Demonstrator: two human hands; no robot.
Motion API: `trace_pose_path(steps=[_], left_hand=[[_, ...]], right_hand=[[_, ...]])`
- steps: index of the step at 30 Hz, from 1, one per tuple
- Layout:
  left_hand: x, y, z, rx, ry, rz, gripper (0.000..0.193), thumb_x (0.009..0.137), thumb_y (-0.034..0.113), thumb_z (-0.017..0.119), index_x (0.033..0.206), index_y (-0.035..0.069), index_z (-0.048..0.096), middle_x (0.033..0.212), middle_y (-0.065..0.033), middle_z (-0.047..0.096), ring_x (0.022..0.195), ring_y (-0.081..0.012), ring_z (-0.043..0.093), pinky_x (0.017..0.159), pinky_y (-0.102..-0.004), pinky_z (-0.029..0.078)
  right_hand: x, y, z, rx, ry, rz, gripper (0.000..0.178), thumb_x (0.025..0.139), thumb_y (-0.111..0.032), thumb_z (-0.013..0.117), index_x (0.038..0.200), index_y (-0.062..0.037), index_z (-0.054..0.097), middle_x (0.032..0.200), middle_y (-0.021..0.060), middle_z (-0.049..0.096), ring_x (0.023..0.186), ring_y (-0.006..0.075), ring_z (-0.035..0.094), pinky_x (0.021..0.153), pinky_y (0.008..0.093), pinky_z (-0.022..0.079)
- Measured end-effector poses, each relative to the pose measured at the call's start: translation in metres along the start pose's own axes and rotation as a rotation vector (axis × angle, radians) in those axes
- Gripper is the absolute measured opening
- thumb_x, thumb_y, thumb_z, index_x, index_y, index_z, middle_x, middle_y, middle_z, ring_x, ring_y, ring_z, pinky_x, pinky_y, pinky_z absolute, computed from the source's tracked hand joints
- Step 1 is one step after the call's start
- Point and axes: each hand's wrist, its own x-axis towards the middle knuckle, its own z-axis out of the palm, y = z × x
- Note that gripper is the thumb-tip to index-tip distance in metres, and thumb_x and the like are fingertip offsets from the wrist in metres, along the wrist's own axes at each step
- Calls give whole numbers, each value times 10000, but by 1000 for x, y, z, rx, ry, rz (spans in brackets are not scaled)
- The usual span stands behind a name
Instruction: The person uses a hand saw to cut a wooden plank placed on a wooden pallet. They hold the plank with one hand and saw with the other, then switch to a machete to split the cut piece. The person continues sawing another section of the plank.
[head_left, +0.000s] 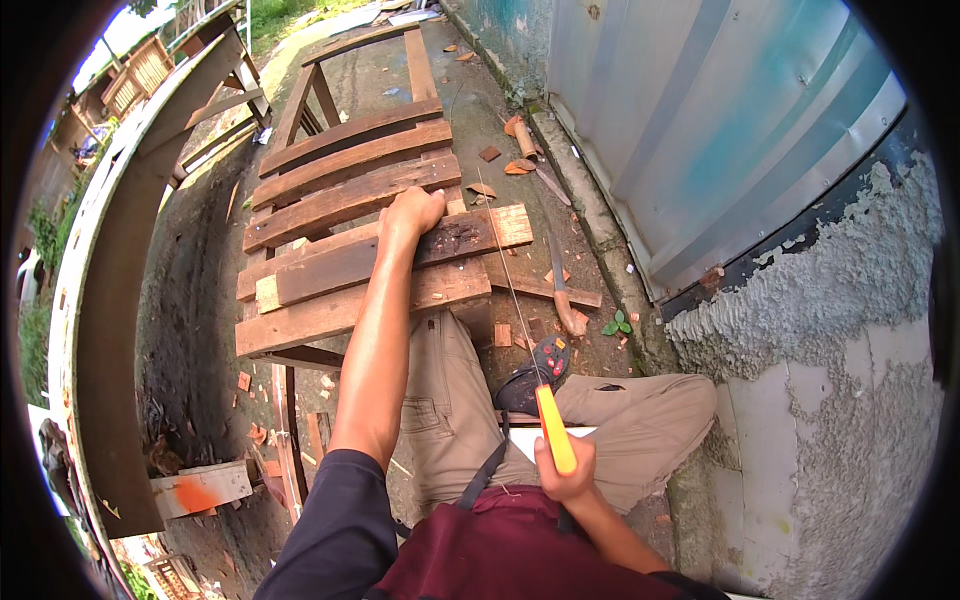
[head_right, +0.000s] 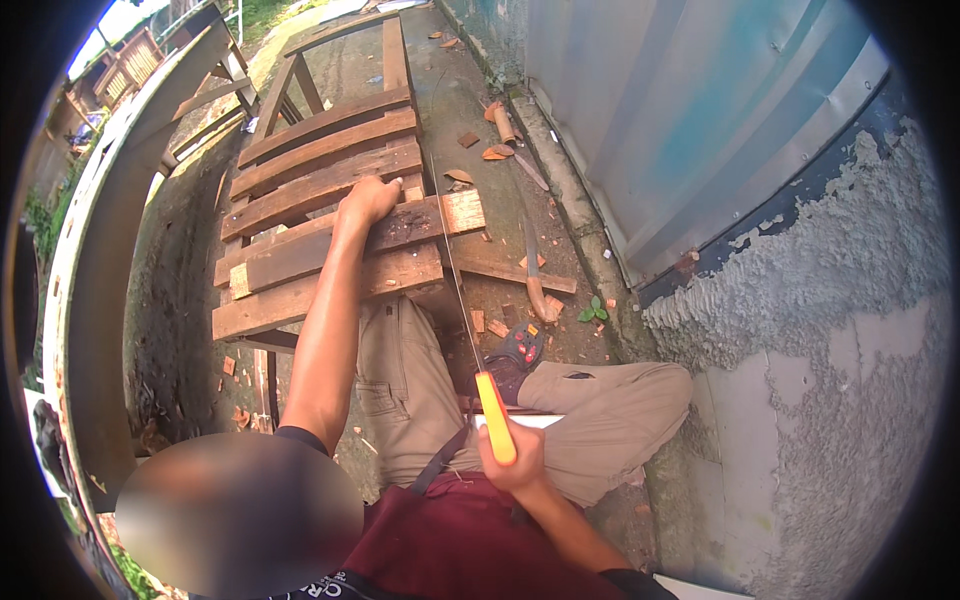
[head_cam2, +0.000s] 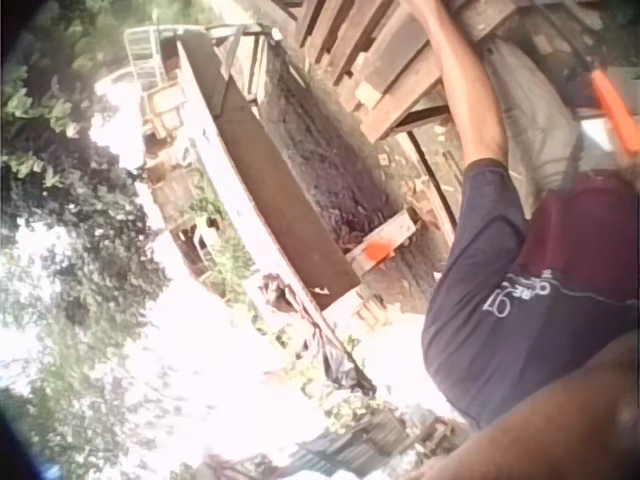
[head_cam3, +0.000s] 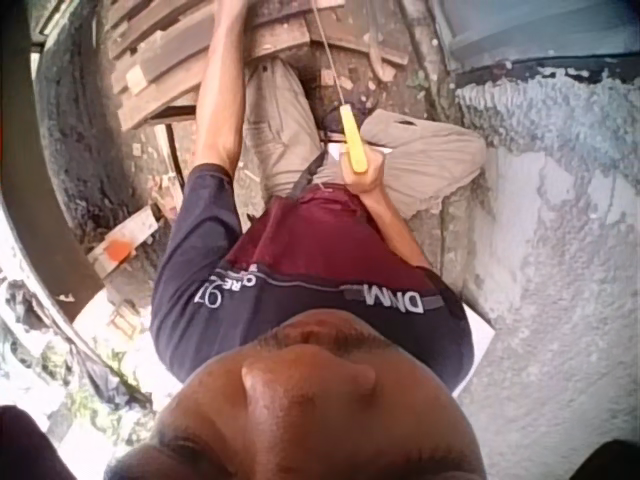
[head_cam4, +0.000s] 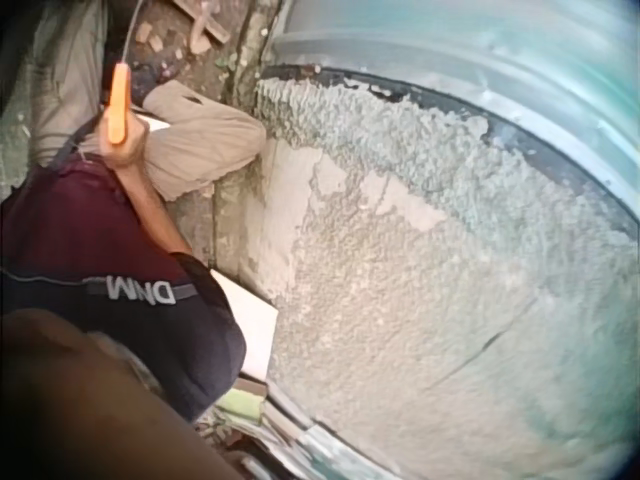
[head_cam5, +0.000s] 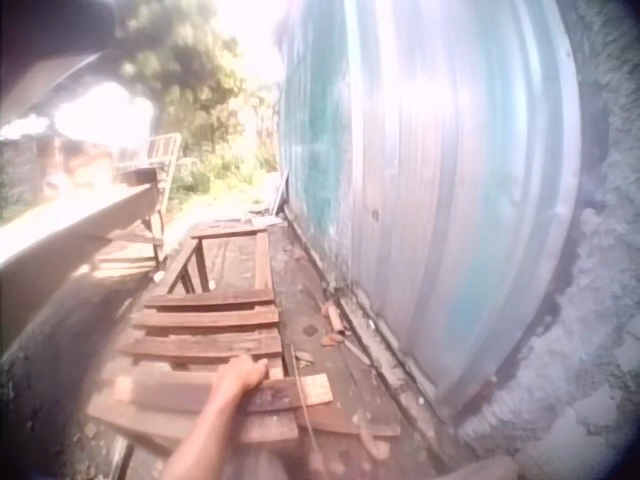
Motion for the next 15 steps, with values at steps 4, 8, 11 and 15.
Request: trace_pose_path(steps=[4,8,11,15], left_hand=[[-4,12,-8,10,-39,33,625,891,406,503,1351,2,628,1425,-223,583,1343,-380,549,1133,-465,388],[1,-1,-5,-6,-11,36,617,886,398,502,1337,-2,637,1411,-229,592,1325,-378,565,1114,-459,409],[-8,-3,-5,-36,23,54,657,902,477,525,1315,-19,644,1378,-256,604,1308,-404,570,1120,-478,406],[-15,3,-5,-22,1,28,696,920,519,523,1360,-12,613,1410,-243,587,1329,-396,556,1132,-490,399]], right_hand=[[149,5,50,15,102,-132,258,916,-148,676,746,31,600,581,129,564,517,180,537,529,363,421],[135,4,58,14,80,-65,263,897,-140,682,716,15,571,563,136,544,497,216,562,526,382,425],[28,23,26,53,21,-25,229,876,-43,679,683,-2,563,549,121,539,441,231,539,458,359,396],[-44,6,-11,-113,-33,-100,97,869,-25,643,793,32,662,587,113,591,500,238,639,506,343,487]])
